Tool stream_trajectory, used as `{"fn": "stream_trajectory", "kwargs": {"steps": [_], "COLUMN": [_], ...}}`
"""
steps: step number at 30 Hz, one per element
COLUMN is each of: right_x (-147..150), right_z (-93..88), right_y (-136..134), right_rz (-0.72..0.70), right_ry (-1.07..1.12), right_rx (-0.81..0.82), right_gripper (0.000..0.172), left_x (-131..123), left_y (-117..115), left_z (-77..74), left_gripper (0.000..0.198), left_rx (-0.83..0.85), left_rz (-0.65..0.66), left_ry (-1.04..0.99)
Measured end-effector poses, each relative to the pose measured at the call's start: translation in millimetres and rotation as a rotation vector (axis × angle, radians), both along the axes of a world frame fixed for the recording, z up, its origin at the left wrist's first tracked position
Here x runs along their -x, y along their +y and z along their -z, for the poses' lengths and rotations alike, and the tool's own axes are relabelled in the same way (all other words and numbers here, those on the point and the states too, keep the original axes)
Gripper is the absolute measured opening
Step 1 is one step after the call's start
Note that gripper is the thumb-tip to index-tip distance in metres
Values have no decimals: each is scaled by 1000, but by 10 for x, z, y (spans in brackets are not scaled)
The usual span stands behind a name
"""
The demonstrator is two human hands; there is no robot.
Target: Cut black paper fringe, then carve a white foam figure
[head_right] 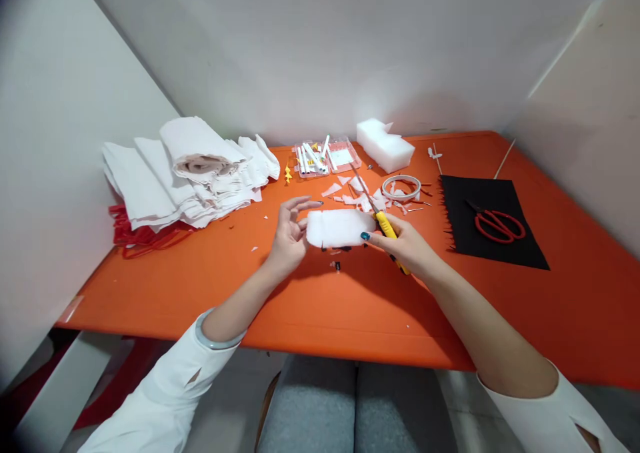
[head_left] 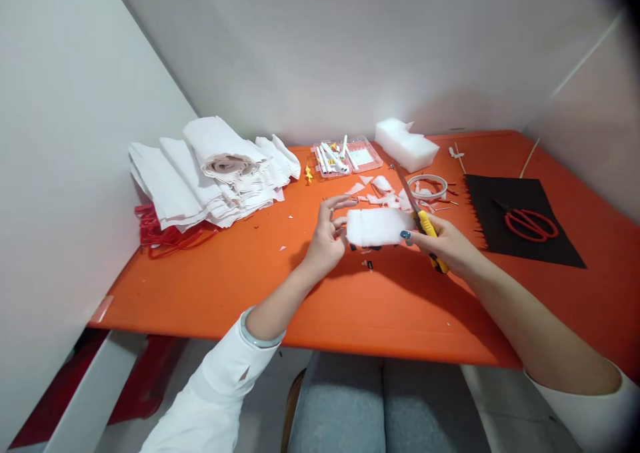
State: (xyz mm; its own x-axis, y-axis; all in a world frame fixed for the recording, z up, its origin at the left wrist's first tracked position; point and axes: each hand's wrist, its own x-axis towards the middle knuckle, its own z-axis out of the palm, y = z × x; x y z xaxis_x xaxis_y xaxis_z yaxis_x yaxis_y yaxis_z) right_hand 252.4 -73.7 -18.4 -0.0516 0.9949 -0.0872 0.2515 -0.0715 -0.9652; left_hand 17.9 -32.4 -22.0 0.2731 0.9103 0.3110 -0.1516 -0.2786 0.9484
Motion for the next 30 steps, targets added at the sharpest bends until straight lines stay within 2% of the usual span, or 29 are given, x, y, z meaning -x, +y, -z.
{"fn": "stream_trajectory", "kwargs": {"steps": [3,5,9,12,17,21,23,26,28,30], "right_x": [-2,0,26,40,14,-24,-55,-116,-147,-147], "right_z": [-4,-7,12,35,29,-7,4,82,141,165], "right_y": [12,19,31,40,29,16,14,11,1,-23], "right_rz": [48,38,13,16,-48,-85,-53,19,3,-50], "right_ry": [-34,-78,-104,-74,-103,-147,-159,-137,-106,-174], "right_rx": [-39,-47,-85,-116,-161,-242,-296,-354,-386,-396], "right_gripper": [50,53,54,53,51,45,40,33,30,28], "left_x": [51,73,66,64,67,6,-31,-65,-72,-73], "left_y": [80,107,53,1,-25,-51,-52,-38,-35,-45], "left_z": [-1,6,8,-7,-15,19,25,11,-2,-6], "left_gripper": [37,41,49,40,38,41,44,60,67,62], "left_rx": [267,332,263,281,268,287,356,514,579,614], "left_rz": [98,157,255,270,312,273,241,161,152,160], "left_ry": [-76,-27,254,404,455,361,175,-79,-137,-149]}}
